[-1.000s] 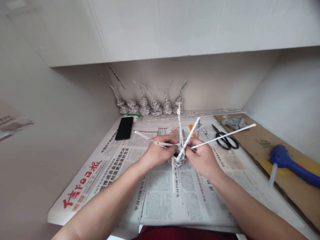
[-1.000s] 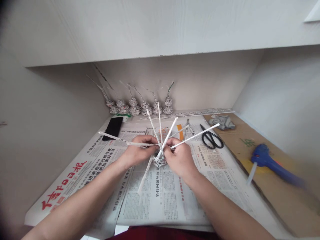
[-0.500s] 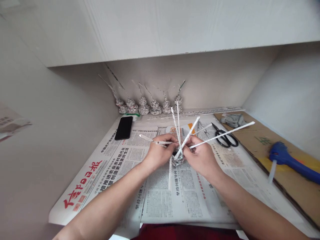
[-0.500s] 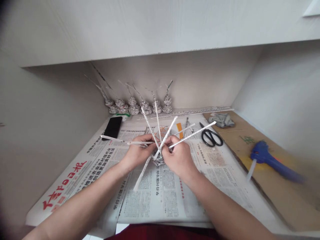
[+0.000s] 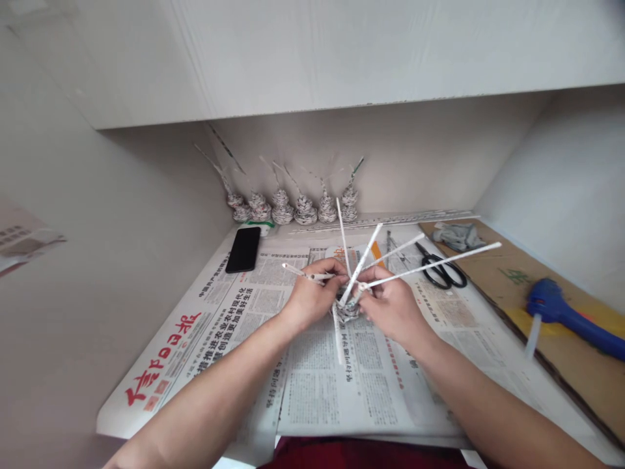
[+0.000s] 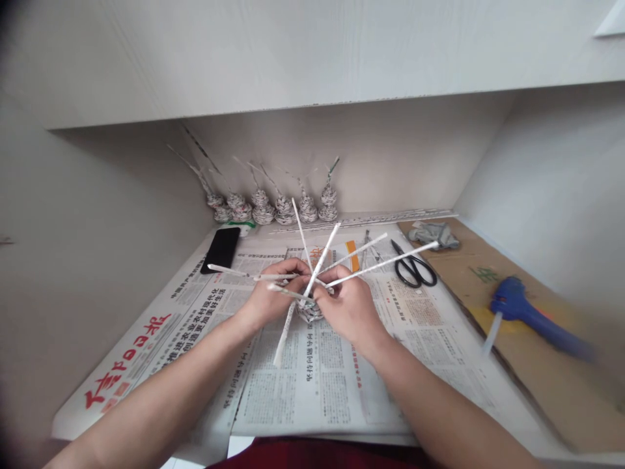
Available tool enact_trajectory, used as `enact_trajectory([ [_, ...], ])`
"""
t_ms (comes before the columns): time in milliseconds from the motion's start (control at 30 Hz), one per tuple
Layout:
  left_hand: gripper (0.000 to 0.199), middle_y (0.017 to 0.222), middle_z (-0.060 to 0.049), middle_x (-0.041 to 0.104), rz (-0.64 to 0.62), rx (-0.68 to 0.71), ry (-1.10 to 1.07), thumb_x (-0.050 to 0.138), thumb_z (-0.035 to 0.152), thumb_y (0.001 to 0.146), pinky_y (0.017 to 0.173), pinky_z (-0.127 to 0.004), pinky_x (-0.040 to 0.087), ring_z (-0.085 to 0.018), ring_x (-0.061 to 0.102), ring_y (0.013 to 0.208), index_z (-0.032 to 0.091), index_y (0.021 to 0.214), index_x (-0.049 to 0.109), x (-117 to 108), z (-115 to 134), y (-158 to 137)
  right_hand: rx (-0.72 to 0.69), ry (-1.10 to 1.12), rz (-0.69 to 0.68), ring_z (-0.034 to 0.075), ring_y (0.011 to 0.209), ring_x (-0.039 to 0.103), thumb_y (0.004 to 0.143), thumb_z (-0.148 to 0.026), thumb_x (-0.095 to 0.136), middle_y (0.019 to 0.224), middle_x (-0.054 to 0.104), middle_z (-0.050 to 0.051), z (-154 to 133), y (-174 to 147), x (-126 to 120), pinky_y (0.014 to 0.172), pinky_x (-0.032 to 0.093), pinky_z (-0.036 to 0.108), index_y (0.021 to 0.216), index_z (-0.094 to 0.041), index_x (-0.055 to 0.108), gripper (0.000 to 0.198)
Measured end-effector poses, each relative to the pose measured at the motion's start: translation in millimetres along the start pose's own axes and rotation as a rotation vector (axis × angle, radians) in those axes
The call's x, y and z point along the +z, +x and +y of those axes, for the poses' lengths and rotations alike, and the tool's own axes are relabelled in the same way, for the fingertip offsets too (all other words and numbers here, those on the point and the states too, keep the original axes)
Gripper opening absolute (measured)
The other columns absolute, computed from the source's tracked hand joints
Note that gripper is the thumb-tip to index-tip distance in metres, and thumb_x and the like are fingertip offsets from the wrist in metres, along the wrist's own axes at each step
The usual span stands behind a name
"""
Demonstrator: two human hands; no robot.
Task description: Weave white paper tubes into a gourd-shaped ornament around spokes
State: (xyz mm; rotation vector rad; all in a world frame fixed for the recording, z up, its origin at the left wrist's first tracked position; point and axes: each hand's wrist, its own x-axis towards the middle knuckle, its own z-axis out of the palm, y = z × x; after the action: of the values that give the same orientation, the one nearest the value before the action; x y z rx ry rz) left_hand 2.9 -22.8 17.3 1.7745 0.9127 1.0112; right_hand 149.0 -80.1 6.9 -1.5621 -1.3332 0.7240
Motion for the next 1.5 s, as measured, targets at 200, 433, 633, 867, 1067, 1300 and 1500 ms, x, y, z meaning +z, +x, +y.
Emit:
enact_trajectory([
  [200, 0.008, 0.074, -0.001, 0.064, -0.025, 0.034, -0.034, 0.059, 0.009, 0.074, 0.07, -0.023, 0.045, -0.013, 0.057, 0.071, 0.015, 0.075, 0.064, -2.5, 2.9, 0.4, 0.078, 0.231, -0.036, 0.015, 0.047, 0.058, 0.073, -0.033, 0.068, 0.056, 0.063, -0.002, 0.1, 1.6, 2.6, 0.045, 0.048, 0.026, 0.077, -0.021, 0.059, 0.016],
  [433, 0.005, 0.076, -0.002, 0.066, -0.061, 0.012, -0.106, 0.061, 0.016, 0.077, 0.071, -0.024, 0.046, -0.013, 0.059, 0.072, 0.015, 0.078, 0.066, -0.4, 2.6, -0.8, 0.115, 0.208, -0.031, 0.016, 0.048, 0.06, 0.071, -0.034, 0.07, 0.059, 0.066, 0.0, 2.8, 3.7, 1.7, 0.047, 0.05, 0.028, 0.077, -0.021, 0.06, 0.018],
  [633, 0.009, 0.075, -0.002, 0.066, 0.041, 0.065, 0.048, 0.059, 0.02, 0.08, 0.072, -0.024, 0.047, -0.014, 0.06, 0.073, 0.016, 0.075, 0.065, 3.3, -5.9, -1.7, -0.076, 0.049, 0.057, 0.017, 0.063, 0.064, 0.075, -0.033, 0.066, 0.072, 0.069, 0.001, 0.8, 1.6, 0.0, 0.057, 0.048, 0.025, 0.085, -0.021, 0.062, 0.016],
  [867, 0.012, 0.073, -0.002, 0.066, 0.014, 0.043, 0.034, 0.059, 0.024, 0.081, 0.069, -0.024, 0.046, -0.014, 0.059, 0.07, 0.016, 0.075, 0.064, 2.5, -2.7, -0.9, -0.204, 0.025, 0.1, 0.012, 0.055, 0.054, 0.078, -0.026, 0.062, 0.062, 0.058, -0.003, -4.6, -1.5, 1.3, 0.051, 0.04, 0.022, 0.073, -0.022, 0.055, 0.009],
  [1067, 0.01, 0.073, -0.001, 0.065, 0.064, -0.082, -0.1, 0.064, 0.024, 0.077, 0.066, -0.023, 0.046, -0.013, 0.058, 0.068, 0.014, 0.076, 0.064, 4.3, 1.9, 0.0, -0.176, 0.003, 0.118, 0.011, 0.052, 0.05, 0.076, -0.025, 0.061, 0.058, 0.054, -0.005, -5.6, -2.3, 0.0, 0.049, 0.037, 0.021, 0.069, -0.022, 0.052, 0.013],
  [1300, 0.015, 0.067, 0.0, 0.061, -0.015, -0.115, -0.157, 0.067, 0.027, 0.075, 0.054, -0.021, 0.042, -0.01, 0.053, 0.058, 0.012, 0.078, 0.063, 3.8, 2.5, 1.1, -0.221, -0.021, 0.125, 0.009, 0.05, 0.048, 0.077, -0.024, 0.058, 0.058, 0.052, -0.006, -10.3, -4.6, -2.5, 0.047, 0.036, 0.02, 0.069, -0.022, 0.05, 0.012],
  [1500, 0.006, 0.077, -0.005, 0.069, -0.067, -0.03, -0.022, 0.063, 0.015, 0.073, 0.068, -0.025, 0.049, -0.015, 0.063, 0.072, 0.014, 0.077, 0.067, -0.3, 2.4, 0.4, -0.225, -0.053, 0.118, 0.01, 0.05, 0.049, 0.076, -0.022, 0.06, 0.059, 0.053, -0.005, -7.8, -4.3, -2.2, 0.049, 0.037, 0.021, 0.071, -0.022, 0.053, 0.009],
])
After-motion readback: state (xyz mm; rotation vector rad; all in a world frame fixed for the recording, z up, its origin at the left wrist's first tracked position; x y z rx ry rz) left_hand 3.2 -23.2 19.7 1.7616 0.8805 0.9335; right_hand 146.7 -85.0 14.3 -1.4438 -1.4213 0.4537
